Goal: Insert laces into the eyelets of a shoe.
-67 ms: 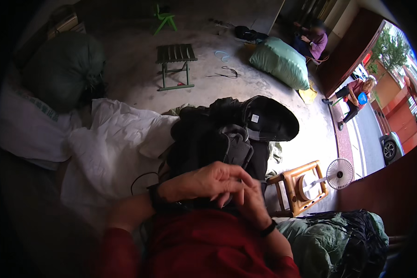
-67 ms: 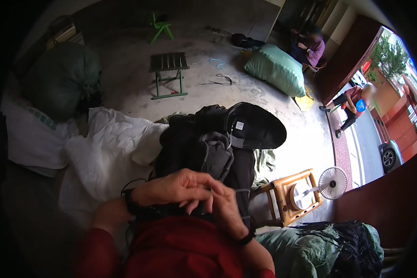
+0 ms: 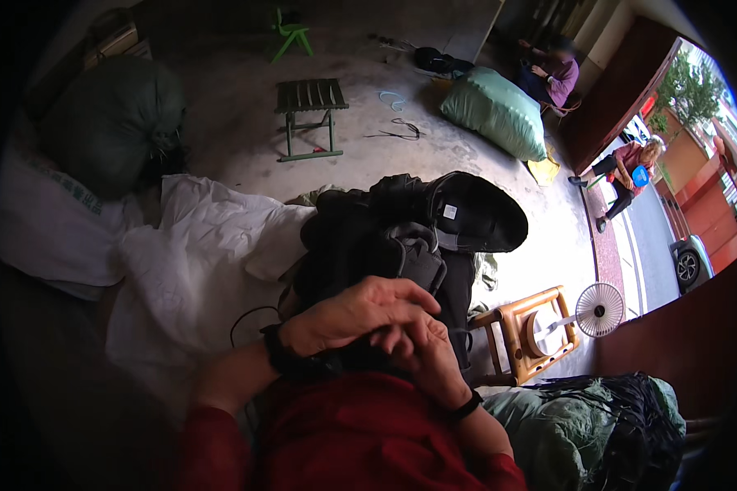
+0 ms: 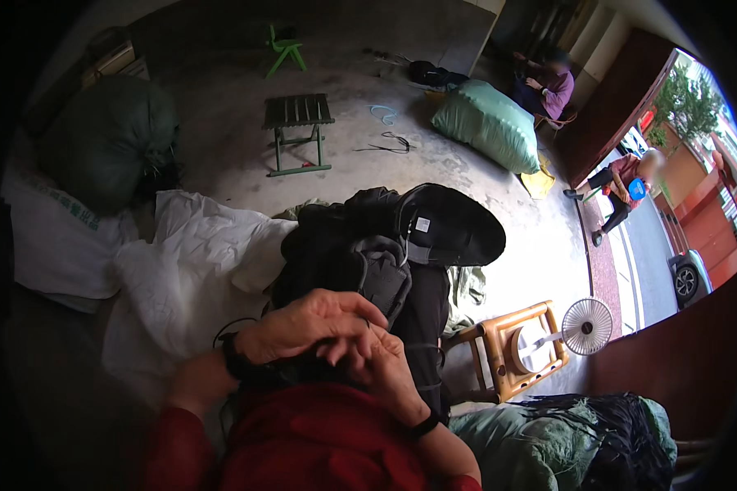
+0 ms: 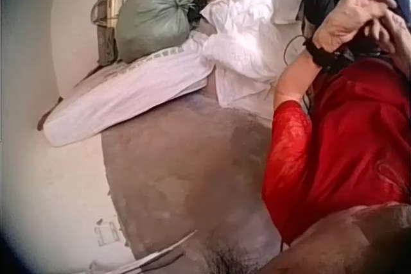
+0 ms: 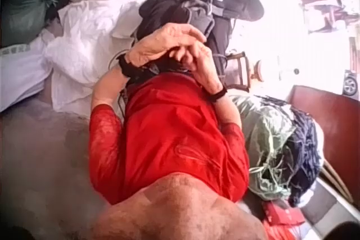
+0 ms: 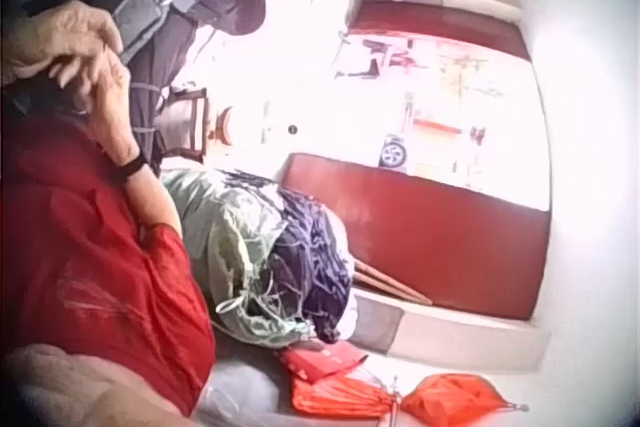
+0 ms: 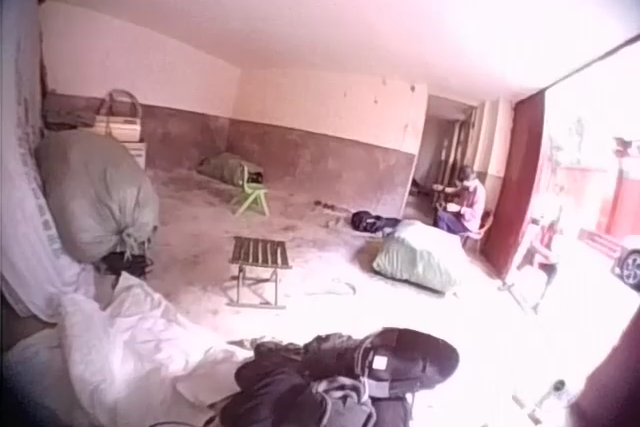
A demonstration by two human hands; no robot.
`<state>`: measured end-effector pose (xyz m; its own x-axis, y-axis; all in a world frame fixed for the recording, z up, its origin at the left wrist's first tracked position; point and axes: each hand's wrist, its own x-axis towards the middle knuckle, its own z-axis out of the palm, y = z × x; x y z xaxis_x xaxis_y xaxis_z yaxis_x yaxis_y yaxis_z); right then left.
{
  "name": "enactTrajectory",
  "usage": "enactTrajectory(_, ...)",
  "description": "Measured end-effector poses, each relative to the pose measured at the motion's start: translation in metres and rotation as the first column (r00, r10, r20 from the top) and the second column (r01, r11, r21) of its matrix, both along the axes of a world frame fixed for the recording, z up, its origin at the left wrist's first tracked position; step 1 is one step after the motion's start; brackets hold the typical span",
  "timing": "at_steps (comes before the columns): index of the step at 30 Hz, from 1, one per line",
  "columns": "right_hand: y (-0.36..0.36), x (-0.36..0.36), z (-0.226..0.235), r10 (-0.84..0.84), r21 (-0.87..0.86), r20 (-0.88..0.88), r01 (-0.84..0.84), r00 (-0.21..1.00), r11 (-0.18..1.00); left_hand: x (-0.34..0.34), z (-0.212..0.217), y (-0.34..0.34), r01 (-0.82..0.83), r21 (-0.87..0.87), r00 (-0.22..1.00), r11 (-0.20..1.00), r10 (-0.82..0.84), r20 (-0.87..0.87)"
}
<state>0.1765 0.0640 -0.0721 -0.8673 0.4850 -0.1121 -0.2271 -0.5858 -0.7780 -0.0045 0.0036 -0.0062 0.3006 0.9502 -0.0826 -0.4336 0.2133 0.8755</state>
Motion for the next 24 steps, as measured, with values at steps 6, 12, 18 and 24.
enactTrajectory(6, -0.013, 0.006, 0.024, -0.182, 0.113, 0.182, 0.164, 0.966, 0.980, -0.028, -0.039, -0.020, -0.338, -0.141, 0.877, 0.930, 0.366, 0.312)
enactTrajectory(12, -0.012, 0.000, 0.026, -0.220, 0.141, 0.183, 0.196, 0.958, 0.970, -0.058, -0.046, -0.039, -0.613, -0.185, 0.640, 0.768, 0.621, 0.452)
enactTrajectory(18, -0.011, 0.035, 0.041, -0.559, 0.656, 0.273, 0.274, 0.783, 0.704, -0.105, -0.063, -0.060, -0.708, -0.129, 0.404, 0.694, 0.548, 0.733)
enactTrajectory(24, 0.006, 0.139, 0.033, -0.645, 0.584, 0.298, 0.400, 0.704, 0.706, -0.082, -0.028, -0.071, -0.667, 0.043, 0.617, 0.744, 0.519, 0.591)
